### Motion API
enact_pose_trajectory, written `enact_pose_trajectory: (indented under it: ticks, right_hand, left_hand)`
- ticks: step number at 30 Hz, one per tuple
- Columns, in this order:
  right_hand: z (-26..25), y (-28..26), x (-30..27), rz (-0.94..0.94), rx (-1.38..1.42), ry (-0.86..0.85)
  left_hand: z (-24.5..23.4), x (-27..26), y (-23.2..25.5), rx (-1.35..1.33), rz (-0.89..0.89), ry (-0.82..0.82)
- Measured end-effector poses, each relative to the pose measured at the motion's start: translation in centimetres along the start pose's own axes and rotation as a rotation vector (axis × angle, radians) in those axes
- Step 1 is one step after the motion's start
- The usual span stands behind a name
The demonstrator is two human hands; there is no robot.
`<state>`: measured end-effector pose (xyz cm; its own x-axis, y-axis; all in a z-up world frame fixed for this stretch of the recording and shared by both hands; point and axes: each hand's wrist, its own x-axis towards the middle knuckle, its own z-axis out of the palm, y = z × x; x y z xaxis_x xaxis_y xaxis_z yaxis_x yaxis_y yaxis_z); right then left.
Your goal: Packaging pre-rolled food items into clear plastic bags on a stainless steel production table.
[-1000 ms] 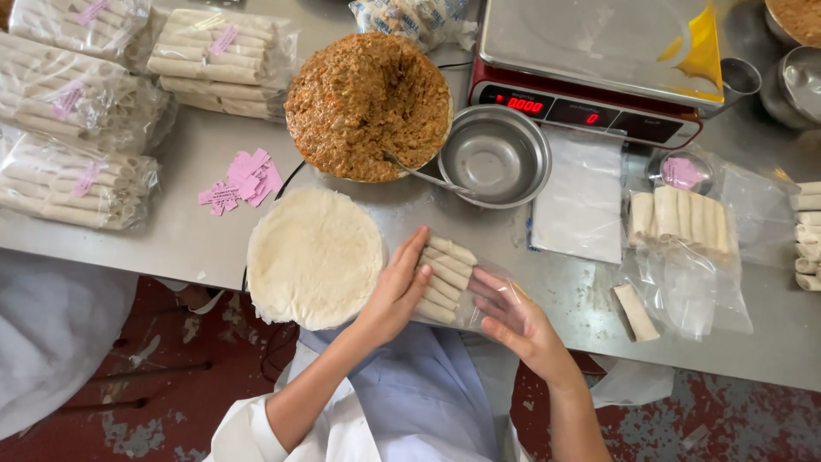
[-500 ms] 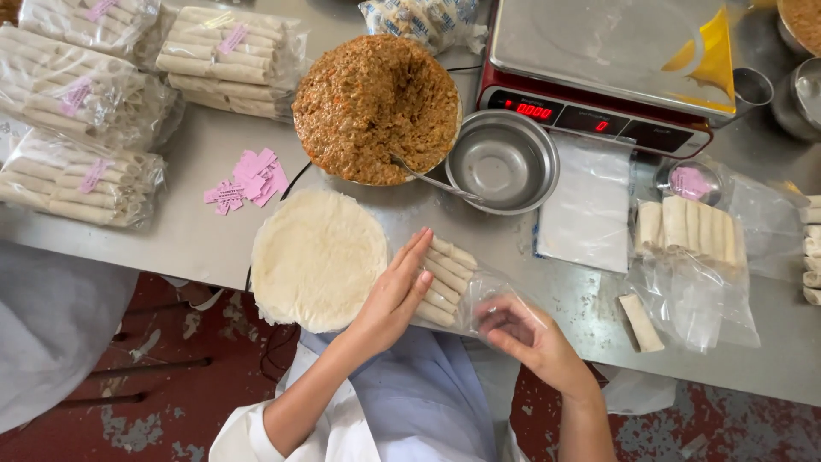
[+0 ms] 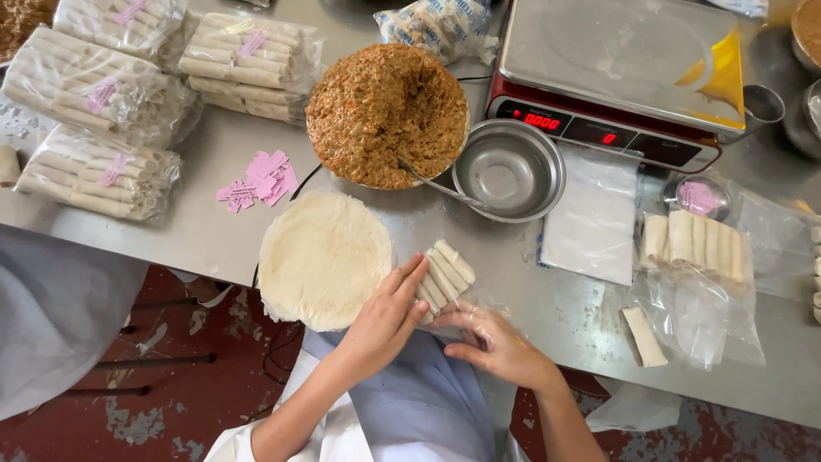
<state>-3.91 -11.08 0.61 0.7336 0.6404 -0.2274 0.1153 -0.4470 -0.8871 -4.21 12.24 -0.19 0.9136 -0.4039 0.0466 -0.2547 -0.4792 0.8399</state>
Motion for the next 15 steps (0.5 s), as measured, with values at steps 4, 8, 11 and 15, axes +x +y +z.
enact_pose_trajectory:
  ticks: [4,8,11,15]
  right_hand:
    - [1.1,0.5,-1.9,-0.057,0.099,0.067]
    - [1.8,0.0,-3.9,0.015,0.333,0.288]
    - [2.6,-0.9,-4.0,0.036,0.376,0.458]
    - [3.8,-1.3,-4.1,0.013,0.610,0.523]
  left_hand:
    - [0.8,0.9,0.2,0.148,0.085,0.061]
    - [1.8,2.3,0.0,0.359,0.228,0.033]
    - [2.8,2.5,-1.0,0.642,0.336,0.003]
    - [2.8,2.3,-1.1,0.811,0.379,0.008]
